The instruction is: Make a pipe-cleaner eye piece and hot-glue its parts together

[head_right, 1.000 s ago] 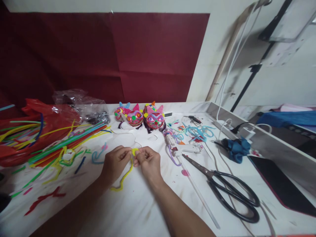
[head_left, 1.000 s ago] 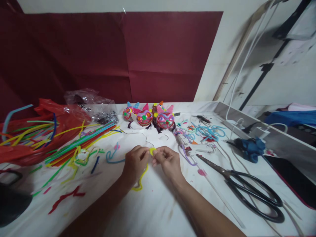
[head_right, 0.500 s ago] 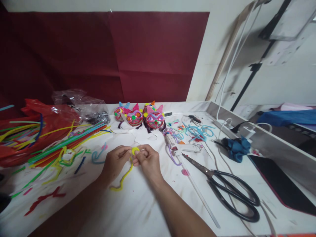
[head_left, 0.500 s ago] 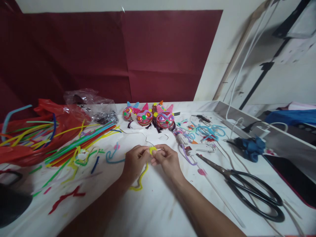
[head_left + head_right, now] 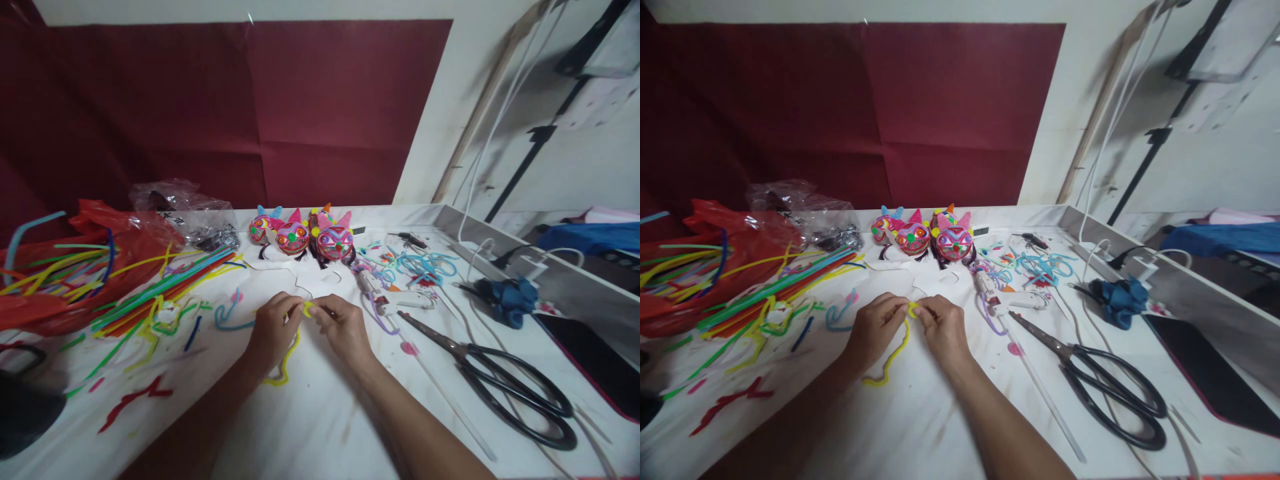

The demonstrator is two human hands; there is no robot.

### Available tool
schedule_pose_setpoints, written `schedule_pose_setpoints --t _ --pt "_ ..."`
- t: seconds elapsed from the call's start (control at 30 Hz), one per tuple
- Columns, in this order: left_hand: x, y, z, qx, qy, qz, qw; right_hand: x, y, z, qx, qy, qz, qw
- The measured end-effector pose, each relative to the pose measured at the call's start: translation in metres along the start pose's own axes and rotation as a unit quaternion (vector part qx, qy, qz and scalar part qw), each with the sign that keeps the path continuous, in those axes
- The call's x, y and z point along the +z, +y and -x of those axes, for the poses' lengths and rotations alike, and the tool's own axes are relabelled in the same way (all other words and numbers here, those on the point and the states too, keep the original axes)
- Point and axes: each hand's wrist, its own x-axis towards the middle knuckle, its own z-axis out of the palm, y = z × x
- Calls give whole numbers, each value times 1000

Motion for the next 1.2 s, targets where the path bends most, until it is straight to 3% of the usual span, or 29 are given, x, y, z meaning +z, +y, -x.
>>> schedule_pose_setpoints --t 0.1,0.27,0.8,1.0,1.2 --pt "-2 -1 -3 -52 -17 49 997 2 2 -1 48 -13 -47 998" --pt "-3 -4 -5 -145 -24 102 984 4 3 -2 72 -39 -105 991" --pt "-7 -9 -9 -159 -63 143 975 -1 0 -4 80 -15 -68 994" --pt "-5 -9 -7 -236 -82 176 952 1 1 -4 110 -1 -121 987" --pt "2 -3 -5 -281 -62 258 922 6 0 -3 142 32 -172 974"
